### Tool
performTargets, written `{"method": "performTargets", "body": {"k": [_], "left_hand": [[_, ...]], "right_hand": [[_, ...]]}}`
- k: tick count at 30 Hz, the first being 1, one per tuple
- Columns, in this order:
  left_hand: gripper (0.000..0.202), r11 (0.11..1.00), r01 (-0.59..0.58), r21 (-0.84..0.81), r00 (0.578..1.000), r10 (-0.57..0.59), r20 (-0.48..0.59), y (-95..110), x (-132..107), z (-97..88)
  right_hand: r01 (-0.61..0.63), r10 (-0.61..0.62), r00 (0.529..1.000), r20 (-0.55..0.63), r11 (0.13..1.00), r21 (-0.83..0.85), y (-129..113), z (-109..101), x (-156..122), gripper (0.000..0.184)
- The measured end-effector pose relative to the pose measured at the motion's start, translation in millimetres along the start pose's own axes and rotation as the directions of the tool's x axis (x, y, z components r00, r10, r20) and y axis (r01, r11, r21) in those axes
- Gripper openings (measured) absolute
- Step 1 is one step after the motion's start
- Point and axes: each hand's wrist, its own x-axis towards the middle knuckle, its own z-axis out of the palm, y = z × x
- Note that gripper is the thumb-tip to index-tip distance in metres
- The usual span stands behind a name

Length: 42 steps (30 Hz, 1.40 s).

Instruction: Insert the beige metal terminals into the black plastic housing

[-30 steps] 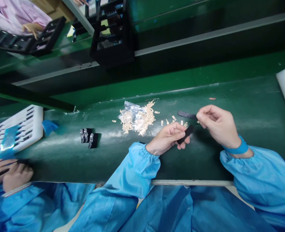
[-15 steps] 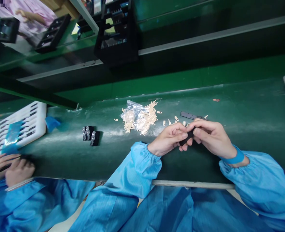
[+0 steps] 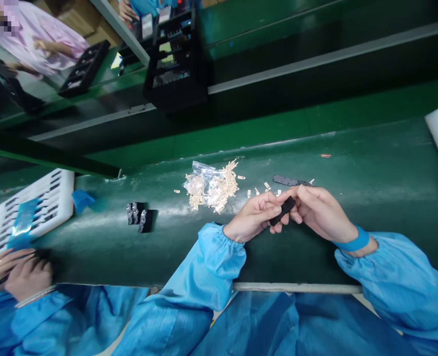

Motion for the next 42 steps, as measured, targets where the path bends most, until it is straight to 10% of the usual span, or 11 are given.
{"method": "performTargets", "body": {"k": [10,22,42], "left_hand": [[0.044,0.977,-0.130,0.166,0.982,0.151,-0.118,-2.3,6.4,8.8],[0.026,0.904,-0.217,0.368,0.926,0.310,-0.216,-14.8,12.3,9.7],[0.045,0.999,0.042,-0.020,0.992,-0.044,-0.122,1.3,6.4,7.2]], "right_hand": [[0.092,-0.099,0.995,-0.031,0.980,-0.176,0.5,-9.5,5.0,0.035],[0.205,-0.317,0.948,-0.009,0.634,-0.746,-1.0,-19.1,5.6,0.027],[0.103,-0.112,0.994,0.022,0.805,-0.584,-6.9,-19.1,4.5,0.042]]}}
